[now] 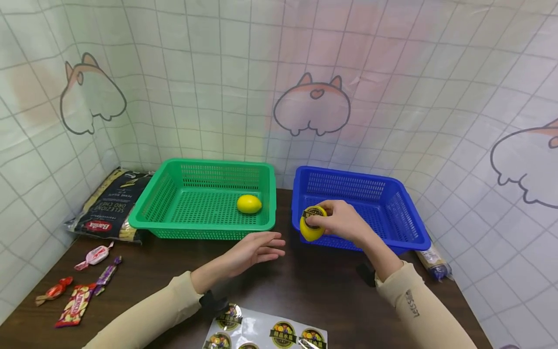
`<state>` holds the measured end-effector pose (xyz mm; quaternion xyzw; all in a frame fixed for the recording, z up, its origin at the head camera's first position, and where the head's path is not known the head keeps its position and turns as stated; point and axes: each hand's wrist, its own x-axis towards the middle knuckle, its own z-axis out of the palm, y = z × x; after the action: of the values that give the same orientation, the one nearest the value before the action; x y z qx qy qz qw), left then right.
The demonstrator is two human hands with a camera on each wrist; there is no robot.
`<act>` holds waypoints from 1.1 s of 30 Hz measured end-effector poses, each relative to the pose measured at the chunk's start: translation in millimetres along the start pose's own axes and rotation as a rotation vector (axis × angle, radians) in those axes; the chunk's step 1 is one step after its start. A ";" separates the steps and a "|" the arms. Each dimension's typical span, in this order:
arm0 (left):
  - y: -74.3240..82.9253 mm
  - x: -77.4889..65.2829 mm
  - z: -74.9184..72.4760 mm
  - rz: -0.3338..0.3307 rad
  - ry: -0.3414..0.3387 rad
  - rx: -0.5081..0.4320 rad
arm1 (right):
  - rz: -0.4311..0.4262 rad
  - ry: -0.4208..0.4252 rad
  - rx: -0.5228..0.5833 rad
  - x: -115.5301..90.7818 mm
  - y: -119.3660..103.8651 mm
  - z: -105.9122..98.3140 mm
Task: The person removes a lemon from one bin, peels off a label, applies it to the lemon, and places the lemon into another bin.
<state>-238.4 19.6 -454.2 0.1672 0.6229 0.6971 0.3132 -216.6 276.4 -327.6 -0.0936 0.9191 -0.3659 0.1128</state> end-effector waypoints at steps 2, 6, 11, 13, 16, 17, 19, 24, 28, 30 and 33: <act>1.8 2.6 1.0 -0.003 0.006 -0.013 | 0.000 -0.003 -0.014 4.2 1.9 -9.3; 3.1 6.5 3.9 -0.004 0.020 -0.042 | 0.011 -0.017 -0.036 13.0 6.3 -26.2; 2.0 12.8 9.5 -0.003 0.052 -0.085 | 0.014 -0.045 -0.048 22.6 10.5 -45.8; 1.2 16.1 11.6 -0.006 0.065 -0.095 | 0.005 -0.057 -0.064 26.8 12.0 -53.1; 1.3 20.6 15.1 -0.010 0.073 -0.097 | -0.014 -0.076 -0.111 34.5 16.4 -64.2; 1.5 22.1 16.4 -0.012 0.076 -0.095 | -0.021 -0.081 -0.129 37.1 18.5 -67.7; 2.1 24.8 18.9 -0.014 0.079 -0.095 | -0.036 -0.097 -0.164 42.3 23.4 -74.1; 2.5 31.1 23.4 -0.002 0.080 -0.094 | -0.049 -0.118 -0.203 54.3 36.6 -83.8; 3.9 38.0 26.4 0.011 0.095 -0.102 | -0.022 -0.108 -0.221 65.0 50.4 -87.7; 5.2 41.3 28.4 0.012 0.112 -0.112 | -0.006 -0.102 -0.236 69.2 57.7 -90.5; 6.5 44.5 30.5 0.011 0.135 -0.113 | 0.013 -0.098 -0.249 74.5 67.3 -94.2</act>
<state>-254.2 71.5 -449.7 0.1052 0.6014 0.7425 0.2756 -319.9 366.9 -318.0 -0.1187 0.9514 -0.2430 0.1476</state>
